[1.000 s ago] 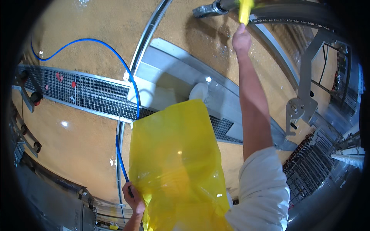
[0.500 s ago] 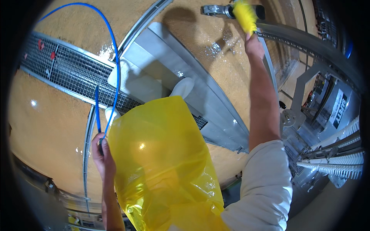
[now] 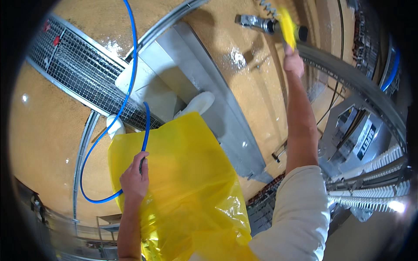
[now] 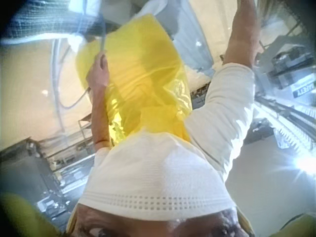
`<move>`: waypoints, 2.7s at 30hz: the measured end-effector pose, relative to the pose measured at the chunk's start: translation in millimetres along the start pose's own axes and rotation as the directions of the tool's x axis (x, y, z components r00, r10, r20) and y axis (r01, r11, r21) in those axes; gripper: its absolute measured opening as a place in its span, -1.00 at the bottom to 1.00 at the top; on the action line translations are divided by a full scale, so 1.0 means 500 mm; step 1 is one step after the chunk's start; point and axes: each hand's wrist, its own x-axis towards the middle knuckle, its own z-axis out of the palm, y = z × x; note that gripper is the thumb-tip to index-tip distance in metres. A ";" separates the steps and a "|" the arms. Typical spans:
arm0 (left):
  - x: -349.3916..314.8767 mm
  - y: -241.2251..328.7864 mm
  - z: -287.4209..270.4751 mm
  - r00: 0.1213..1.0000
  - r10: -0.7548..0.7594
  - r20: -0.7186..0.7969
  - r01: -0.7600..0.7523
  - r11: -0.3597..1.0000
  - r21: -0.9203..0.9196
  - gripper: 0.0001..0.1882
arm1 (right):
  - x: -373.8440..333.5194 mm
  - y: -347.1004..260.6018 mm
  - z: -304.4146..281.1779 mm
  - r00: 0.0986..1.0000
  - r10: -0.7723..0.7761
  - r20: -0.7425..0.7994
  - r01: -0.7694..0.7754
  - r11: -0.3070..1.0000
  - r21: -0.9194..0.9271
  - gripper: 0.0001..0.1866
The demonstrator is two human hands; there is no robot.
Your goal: The person scrubs a wet industrial floor using a yellow brush and a blue hose. They move along a metal grate and conveyor area, repeatedly brushing and rinsing the surface.
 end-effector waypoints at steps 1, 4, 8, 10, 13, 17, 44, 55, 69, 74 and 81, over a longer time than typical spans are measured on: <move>0.005 0.000 0.010 1.000 0.008 -0.007 -0.008 1.000 -0.005 -0.79 | 0.021 0.053 0.024 0.999 0.031 0.045 -0.028 0.997 -0.071 -0.37; 0.020 0.002 0.006 0.991 -0.127 0.043 0.129 0.990 -0.053 -0.77 | -0.009 0.000 0.020 1.000 0.023 -0.010 -0.023 1.000 -0.015 -0.39; 0.036 -0.043 0.022 0.971 -0.191 -0.142 0.153 0.959 -0.240 -0.74 | -0.001 0.049 -0.033 0.981 0.171 0.092 -0.173 0.985 0.018 -0.26; 0.060 -0.038 0.006 0.971 -0.216 -0.099 0.187 0.952 -0.241 -0.74 | 0.030 0.126 0.065 0.953 0.240 0.188 -0.218 0.967 -0.130 -0.23; 0.036 -0.032 0.013 0.950 -0.296 -0.098 0.280 0.949 -0.145 -0.74 | -0.034 -0.050 -0.014 0.982 0.188 -0.005 -0.184 0.970 0.157 -0.24; 0.057 -0.105 0.000 0.874 -0.476 -0.096 0.427 0.847 -0.317 -0.73 | 0.016 0.075 0.029 0.940 0.311 0.137 -0.311 0.950 -0.024 -0.27; -0.164 0.217 -0.177 0.854 0.064 0.516 0.312 0.732 -0.606 -0.77 | -0.801 -0.366 -0.441 0.632 -0.205 0.747 -0.775 -0.155 0.613 -0.50; -0.317 0.456 -0.182 0.448 0.724 0.525 -0.012 0.592 -0.806 -0.88 | -0.787 -0.047 -0.676 0.760 0.576 0.303 -0.226 -0.203 0.953 -0.56; -0.379 0.366 -0.235 0.362 0.726 0.585 -0.033 0.637 -0.770 -0.70 | -0.831 0.072 -0.691 0.713 0.524 0.466 -0.236 -0.446 0.863 -0.83; -0.364 0.391 -0.257 0.374 0.675 0.636 -0.041 0.697 -0.716 -0.70 | -0.840 -0.125 -0.759 0.676 0.439 0.592 -0.382 -0.478 0.791 -0.68; -0.300 0.330 -0.213 0.784 0.456 0.421 0.109 0.568 -0.816 -0.37 | -1.067 -0.283 -0.731 0.737 -0.259 0.624 -0.661 -0.087 0.745 -0.12</move>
